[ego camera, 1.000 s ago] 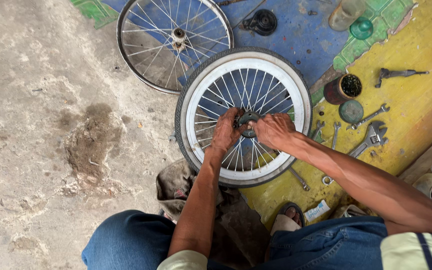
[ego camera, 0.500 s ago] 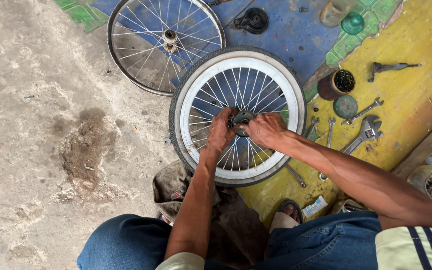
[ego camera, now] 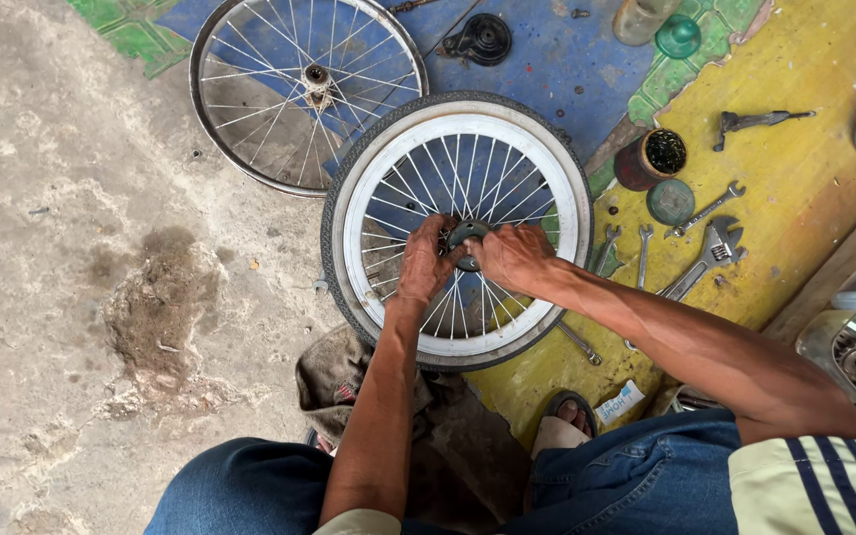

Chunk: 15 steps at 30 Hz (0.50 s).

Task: The person works on a bicycle wheel hub, applying grease and inserting small metal parts. They use their hands to manipulate the hub and occasionally reach for tools on the workbench.

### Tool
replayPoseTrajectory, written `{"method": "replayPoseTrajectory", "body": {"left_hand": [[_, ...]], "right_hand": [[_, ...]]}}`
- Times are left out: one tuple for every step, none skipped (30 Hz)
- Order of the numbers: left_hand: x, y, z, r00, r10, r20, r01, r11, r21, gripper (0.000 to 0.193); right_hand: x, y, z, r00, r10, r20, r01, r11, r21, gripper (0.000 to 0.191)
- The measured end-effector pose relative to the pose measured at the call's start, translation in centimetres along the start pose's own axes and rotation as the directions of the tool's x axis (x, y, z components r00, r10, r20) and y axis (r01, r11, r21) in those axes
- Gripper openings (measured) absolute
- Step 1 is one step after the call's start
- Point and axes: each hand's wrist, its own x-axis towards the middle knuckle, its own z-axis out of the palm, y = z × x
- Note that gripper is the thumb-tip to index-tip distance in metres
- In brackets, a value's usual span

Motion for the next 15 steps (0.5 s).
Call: {"method": "replayPoseTrajectory", "body": {"left_hand": [[0.0, 0.0, 0.0, 1.0, 0.02, -0.002, -0.02, 1.0, 0.013, 0.052], [0.0, 0.1, 0.0, 0.999, 0.04, -0.005, -0.04, 0.999, 0.026, 0.052], [0.0, 0.1, 0.0, 1.0, 0.02, 0.002, -0.02, 1.0, 0.016, 0.05], [0.0, 0.1, -0.1, 1.0, -0.002, 0.01, 0.002, 1.0, 0.007, 0.049], [0.0, 0.1, 0.0, 0.999, -0.03, 0.02, 0.03, 1.0, -0.005, 0.047], [-0.1, 0.1, 0.0, 1.0, -0.026, 0.015, 0.026, 1.0, -0.002, 0.047], [-0.1, 0.1, 0.0, 1.0, -0.018, 0.007, 0.018, 1.0, 0.002, 0.047], [0.0, 0.1, 0.1, 1.0, -0.007, -0.002, 0.007, 1.0, 0.006, 0.047], [0.0, 0.1, 0.1, 1.0, 0.007, -0.003, -0.007, 1.0, 0.002, 0.047], [0.1, 0.1, 0.1, 1.0, 0.02, -0.003, -0.02, 1.0, -0.002, 0.047], [0.0, 0.2, 0.1, 1.0, 0.031, -0.002, -0.031, 0.999, -0.008, 0.047], [0.0, 0.2, 0.1, 1.0, 0.014, 0.004, -0.014, 1.0, -0.012, 0.047], [0.0, 0.2, 0.1, 1.0, 0.0, 0.008, 0.0, 1.0, -0.016, 0.047], [0.0, 0.2, 0.0, 1.0, -0.013, 0.011, 0.013, 1.0, -0.02, 0.047], [0.0, 0.2, 0.0, 1.0, 0.006, 0.005, -0.006, 1.0, -0.008, 0.046]], "right_hand": [[-0.2, 0.0, -0.2, 1.0, -0.009, 0.002, 0.009, 1.0, -0.014, 0.055], [-0.2, 0.1, -0.2, 1.0, -0.019, 0.003, 0.019, 0.999, -0.029, 0.058], [-0.2, 0.2, 0.0, 0.964, -0.152, -0.219, 0.117, 0.979, -0.165, 0.045], [-0.1, 0.3, 0.3, 0.862, -0.304, -0.406, 0.18, 0.932, -0.315, 0.036], [-0.1, 0.4, 0.8, 0.706, -0.458, -0.54, 0.204, 0.862, -0.465, 0.033], [0.0, 0.5, 1.2, 0.714, -0.48, -0.509, 0.217, 0.844, -0.491, 0.035], [0.2, 0.6, 1.5, 0.72, -0.501, -0.48, 0.228, 0.824, -0.518, 0.038], [0.5, 0.6, 1.7, 0.725, -0.52, -0.452, 0.237, 0.804, -0.545, 0.042], [0.7, 0.7, 1.8, 0.861, -0.408, -0.303, 0.233, 0.847, -0.478, 0.029], [0.9, 0.7, 1.8, 0.95, -0.287, -0.125, 0.214, 0.886, -0.412, 0.021], [1.0, 0.7, 1.8, 0.984, -0.166, 0.073, 0.181, 0.919, -0.351, 0.024], [1.0, 0.7, 1.8, 0.991, -0.128, 0.028, 0.131, 0.956, -0.261, 0.029], [0.9, 0.8, 1.8, 0.996, -0.087, -0.017, 0.082, 0.982, -0.169, 0.036], [0.8, 0.9, 1.8, 0.997, -0.041, -0.059, 0.036, 0.997, -0.074, 0.044], [0.7, 1.0, 1.9, 0.985, -0.113, -0.134, 0.096, 0.987, -0.127, 0.042]]}}
